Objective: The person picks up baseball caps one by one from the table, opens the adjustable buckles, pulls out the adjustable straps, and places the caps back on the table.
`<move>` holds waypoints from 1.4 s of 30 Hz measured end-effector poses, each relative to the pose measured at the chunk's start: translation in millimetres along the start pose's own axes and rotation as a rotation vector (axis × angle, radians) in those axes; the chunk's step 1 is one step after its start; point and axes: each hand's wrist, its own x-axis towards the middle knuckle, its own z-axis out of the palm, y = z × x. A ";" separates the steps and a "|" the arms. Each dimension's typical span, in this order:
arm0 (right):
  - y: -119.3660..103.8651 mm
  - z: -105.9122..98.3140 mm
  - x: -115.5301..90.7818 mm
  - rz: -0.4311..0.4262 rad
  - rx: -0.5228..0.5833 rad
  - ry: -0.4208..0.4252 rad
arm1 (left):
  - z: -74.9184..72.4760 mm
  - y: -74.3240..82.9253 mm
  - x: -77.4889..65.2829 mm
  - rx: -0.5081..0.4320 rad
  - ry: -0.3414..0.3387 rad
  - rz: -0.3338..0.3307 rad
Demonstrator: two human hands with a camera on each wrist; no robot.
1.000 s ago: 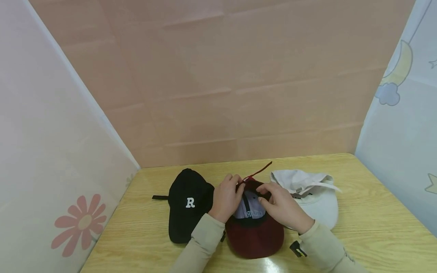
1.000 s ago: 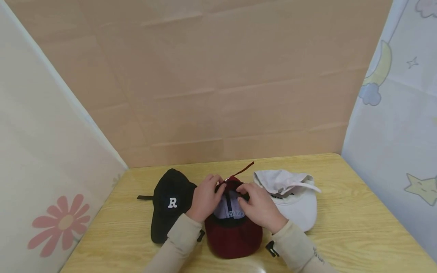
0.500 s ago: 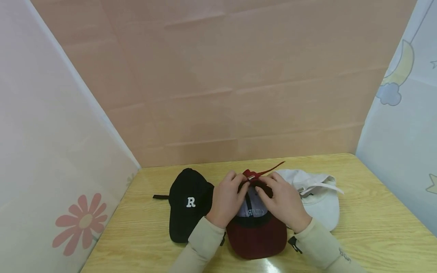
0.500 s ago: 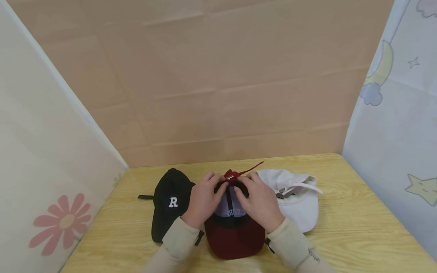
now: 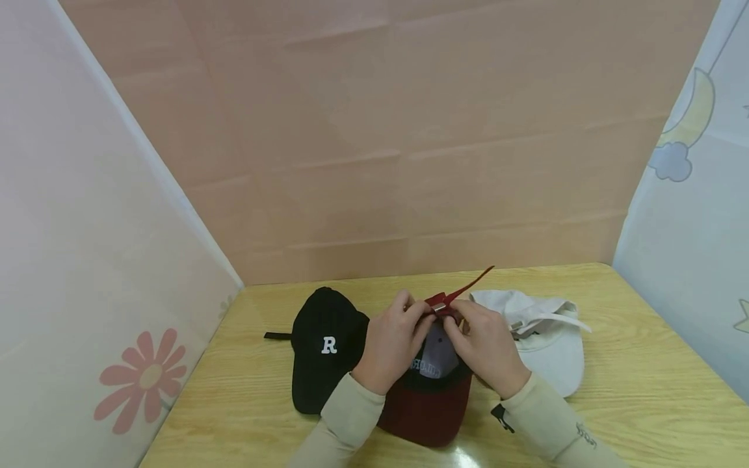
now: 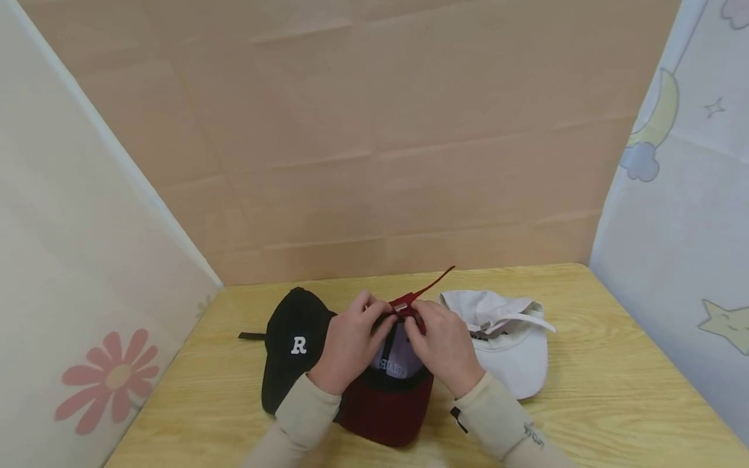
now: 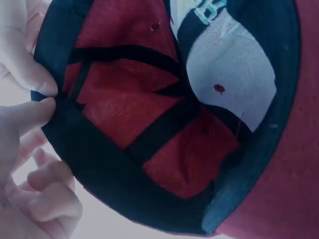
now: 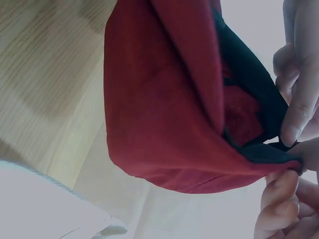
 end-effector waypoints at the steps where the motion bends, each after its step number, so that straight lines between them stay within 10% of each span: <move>1: 0.2 0.2 0.0 -0.001 0.013 0.001 | 0.1 -0.2 0.0 0.014 0.007 0.001; 23: 1.9 7.3 -3.3 -0.018 0.092 0.000 | 7.2 -1.4 -2.4 0.105 -0.072 0.068; 31: 5.7 9.1 -6.3 -0.119 -0.147 -0.014 | 6.6 -3.4 -5.0 0.160 -0.060 0.092; 42: 5.4 10.3 -5.8 -0.152 -0.194 -0.009 | 3.6 -0.5 -5.1 0.175 -0.093 0.080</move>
